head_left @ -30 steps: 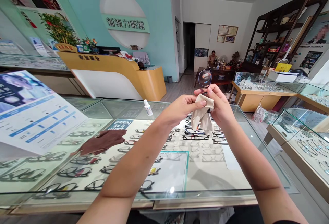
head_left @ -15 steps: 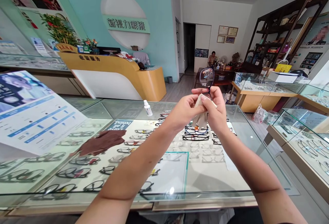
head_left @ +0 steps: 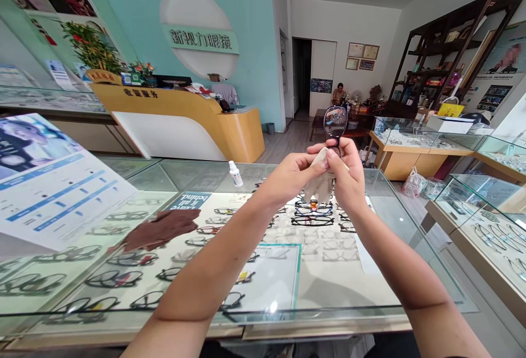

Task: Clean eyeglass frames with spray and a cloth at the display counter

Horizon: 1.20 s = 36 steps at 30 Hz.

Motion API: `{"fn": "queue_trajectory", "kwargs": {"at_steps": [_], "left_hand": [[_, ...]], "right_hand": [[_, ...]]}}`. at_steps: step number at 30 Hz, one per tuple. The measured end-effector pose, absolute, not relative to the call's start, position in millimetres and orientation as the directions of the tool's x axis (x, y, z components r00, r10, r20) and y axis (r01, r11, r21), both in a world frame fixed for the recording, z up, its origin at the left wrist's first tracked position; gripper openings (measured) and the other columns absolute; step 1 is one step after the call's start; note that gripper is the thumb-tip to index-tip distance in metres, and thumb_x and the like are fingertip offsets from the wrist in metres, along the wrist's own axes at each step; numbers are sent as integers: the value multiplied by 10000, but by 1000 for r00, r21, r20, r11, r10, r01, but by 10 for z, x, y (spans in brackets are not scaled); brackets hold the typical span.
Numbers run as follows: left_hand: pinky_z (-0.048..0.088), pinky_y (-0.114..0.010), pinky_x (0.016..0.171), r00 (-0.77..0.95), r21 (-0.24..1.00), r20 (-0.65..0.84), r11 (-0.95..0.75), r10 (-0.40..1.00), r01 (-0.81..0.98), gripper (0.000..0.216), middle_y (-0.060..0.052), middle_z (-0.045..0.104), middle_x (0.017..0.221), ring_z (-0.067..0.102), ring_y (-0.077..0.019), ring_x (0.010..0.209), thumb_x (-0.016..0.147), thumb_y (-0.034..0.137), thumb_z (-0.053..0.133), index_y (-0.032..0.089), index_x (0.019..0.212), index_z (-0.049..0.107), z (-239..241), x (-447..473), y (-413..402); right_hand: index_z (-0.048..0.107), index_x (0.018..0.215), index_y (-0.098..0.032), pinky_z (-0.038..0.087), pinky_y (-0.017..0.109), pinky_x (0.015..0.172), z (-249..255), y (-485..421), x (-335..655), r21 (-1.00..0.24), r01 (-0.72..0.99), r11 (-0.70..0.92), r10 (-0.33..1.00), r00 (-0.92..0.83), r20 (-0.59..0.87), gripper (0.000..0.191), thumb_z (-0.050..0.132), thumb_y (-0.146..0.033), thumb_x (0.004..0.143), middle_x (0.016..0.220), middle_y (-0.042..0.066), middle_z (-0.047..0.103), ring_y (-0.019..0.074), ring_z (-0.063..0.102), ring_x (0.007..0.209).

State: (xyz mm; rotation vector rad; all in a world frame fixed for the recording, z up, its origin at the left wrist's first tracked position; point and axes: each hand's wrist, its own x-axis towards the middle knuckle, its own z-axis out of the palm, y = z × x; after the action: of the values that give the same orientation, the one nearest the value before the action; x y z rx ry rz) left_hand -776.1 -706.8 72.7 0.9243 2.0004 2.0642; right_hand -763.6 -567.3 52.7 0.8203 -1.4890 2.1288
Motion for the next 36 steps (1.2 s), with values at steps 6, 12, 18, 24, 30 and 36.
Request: {"fn": "queue_trajectory", "kwargs": {"at_steps": [6,12,18,24,30,36], "left_hand": [[497,-232,662,-865,920,363,-280,346,274,608,-26,744,880,631,-129,739,575,616,1024,147,889,795,704,-7756,-6981],[518,-227,681,-874,904,325,-392,362,174,719,25,729,844,641,-114,707,542,474,1064,183,1130,771,710,-7732,-6963],[503,-222,610,-863,968,196,-231,465,95,631,10,699,780,631,-118,672,519,529,1059,155,911,737,763,-7736,-7072],[397,-215,528,-852,980,153,32,500,195,526,2,653,667,539,-102,588,585,580,1014,156,719,733,827,-7752,-7208],[386,-215,513,-798,975,212,-66,564,212,645,42,540,562,482,-85,537,623,751,950,168,667,678,852,-7746,-7226],[424,-215,530,-824,969,247,-154,509,196,679,25,618,657,528,-81,562,555,717,1002,140,784,730,829,-7719,-7122]], "right_hand": [[607,1058,-273,641,420,967,569,-5629,-7648,-727,-540,-424,-7,-801,599,411,725,-645,927,1087,49,798,261,759,1169],[593,969,-264,635,384,905,626,-5600,-7658,-741,-455,-494,-65,-830,554,389,842,-528,829,1045,35,811,249,774,1070],[585,922,-260,618,356,863,637,-5584,-7648,-763,-375,-526,-126,-853,506,380,874,-464,784,988,10,800,209,757,935],[641,895,-242,600,316,861,635,-5581,-7634,-804,-358,-474,-155,-865,476,353,887,-466,777,1004,14,787,185,738,955],[670,917,-248,600,312,875,661,-5550,-7609,-806,-337,-486,-172,-867,467,342,902,-456,777,1007,7,788,174,734,946],[675,910,-238,600,295,846,664,-5519,-7643,-796,-306,-523,-164,-880,446,331,901,-439,775,1055,21,789,180,732,973]]}}
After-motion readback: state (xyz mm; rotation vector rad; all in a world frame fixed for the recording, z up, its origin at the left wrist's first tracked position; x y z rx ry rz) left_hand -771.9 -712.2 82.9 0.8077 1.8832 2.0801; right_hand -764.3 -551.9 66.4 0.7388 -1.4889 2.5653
